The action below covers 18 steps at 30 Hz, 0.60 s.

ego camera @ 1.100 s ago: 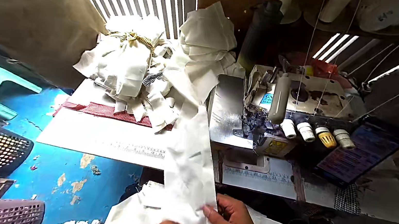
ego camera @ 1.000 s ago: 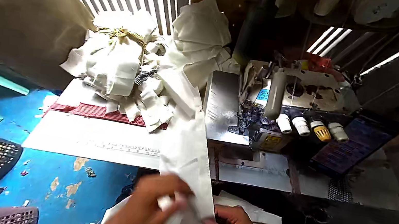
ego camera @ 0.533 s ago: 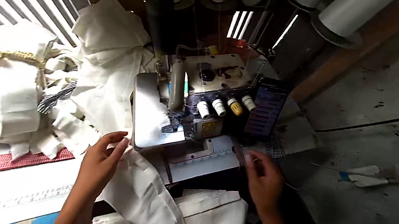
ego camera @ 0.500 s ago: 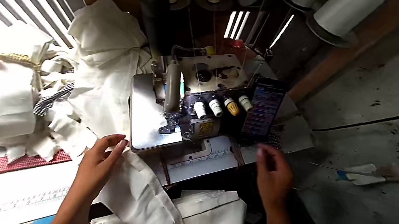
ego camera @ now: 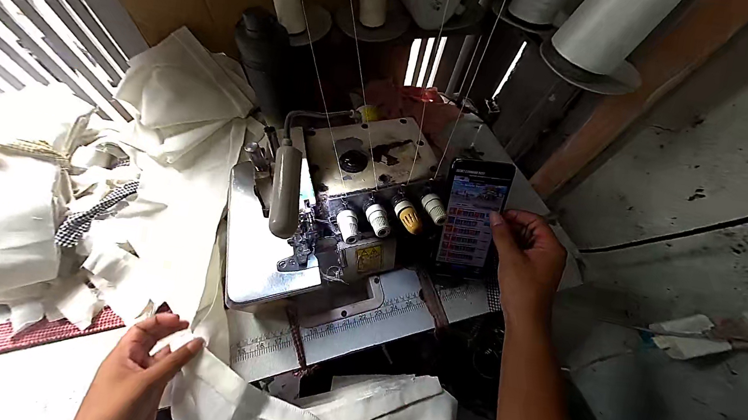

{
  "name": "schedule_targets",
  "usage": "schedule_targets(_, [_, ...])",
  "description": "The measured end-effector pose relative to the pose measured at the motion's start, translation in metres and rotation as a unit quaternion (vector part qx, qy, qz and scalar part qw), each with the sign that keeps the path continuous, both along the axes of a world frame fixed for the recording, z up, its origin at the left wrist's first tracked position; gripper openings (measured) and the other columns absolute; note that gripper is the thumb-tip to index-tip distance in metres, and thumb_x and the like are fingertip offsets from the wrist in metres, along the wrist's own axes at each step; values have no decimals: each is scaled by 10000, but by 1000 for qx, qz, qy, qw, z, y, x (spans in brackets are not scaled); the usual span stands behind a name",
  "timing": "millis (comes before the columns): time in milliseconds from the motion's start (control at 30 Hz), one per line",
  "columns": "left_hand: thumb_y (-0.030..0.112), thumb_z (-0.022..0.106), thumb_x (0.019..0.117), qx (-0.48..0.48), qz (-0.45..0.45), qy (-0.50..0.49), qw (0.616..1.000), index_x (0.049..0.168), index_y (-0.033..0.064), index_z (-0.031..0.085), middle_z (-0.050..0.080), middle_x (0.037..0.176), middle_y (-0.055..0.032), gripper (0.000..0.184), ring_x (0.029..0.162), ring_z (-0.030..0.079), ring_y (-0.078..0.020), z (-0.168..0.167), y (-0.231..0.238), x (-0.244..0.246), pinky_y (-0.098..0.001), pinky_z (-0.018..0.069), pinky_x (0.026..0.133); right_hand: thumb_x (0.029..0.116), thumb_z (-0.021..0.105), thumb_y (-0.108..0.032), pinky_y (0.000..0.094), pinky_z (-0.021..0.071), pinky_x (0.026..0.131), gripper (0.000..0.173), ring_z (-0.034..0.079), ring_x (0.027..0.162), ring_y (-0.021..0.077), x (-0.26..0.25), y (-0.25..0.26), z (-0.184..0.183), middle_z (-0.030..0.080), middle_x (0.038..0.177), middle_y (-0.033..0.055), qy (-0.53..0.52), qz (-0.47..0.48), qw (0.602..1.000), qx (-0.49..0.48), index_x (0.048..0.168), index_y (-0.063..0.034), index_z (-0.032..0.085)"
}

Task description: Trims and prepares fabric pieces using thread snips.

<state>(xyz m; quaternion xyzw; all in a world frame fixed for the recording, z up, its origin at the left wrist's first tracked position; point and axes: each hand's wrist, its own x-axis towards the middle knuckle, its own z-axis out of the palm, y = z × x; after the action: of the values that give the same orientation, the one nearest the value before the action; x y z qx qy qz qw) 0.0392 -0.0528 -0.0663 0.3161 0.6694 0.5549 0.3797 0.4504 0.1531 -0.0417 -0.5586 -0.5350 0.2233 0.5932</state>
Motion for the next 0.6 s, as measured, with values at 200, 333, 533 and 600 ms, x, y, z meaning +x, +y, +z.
schedule_targets(200, [-63, 580, 933, -50, -1, -127, 991, 1323, 50, 521, 759, 1003, -8, 410, 767, 734, -64, 0, -13, -2, -218, 616, 650, 1033, 578, -164, 205, 545, 669, 265, 631, 734, 53, 4, -30, -13, 682, 920, 53, -14, -20, 997, 71, 1187, 38, 651])
schedule_targets(333, [94, 480, 1050, 76, -52, -126, 988, 1211, 90, 592, 770, 1028, -33, 196, 873, 748, -102, 15, -3, -4, -257, 623, 794, 1026, 584, -187, 222, 548, 588, 249, 631, 659, 45, -23, -74, -18, 687, 818, 29, -67, 95, 993, 2, 1103, 26, 687])
schedule_targets(533, [277, 686, 987, 252, -212, 199, 923, 1180, 211, 735, 765, 1109, 16, 210, 1076, 722, -179, 52, 18, 1, -356, 578, 998, 923, 699, -156, 317, 595, 832, 372, 694, 929, 140, -86, -116, -15, 712, 1109, 99, -121, 433, 866, -219, 1281, -57, 677])
schedule_targets(600, [245, 677, 987, 227, -232, 256, 911, 1138, 193, 754, 769, 1079, 37, 177, 1010, 733, -123, 59, 23, 11, -315, 605, 932, 943, 660, -126, 267, 561, 821, 353, 655, 913, 131, -103, -125, -10, 676, 1097, 103, -141, 483, 845, -179, 1289, -66, 683])
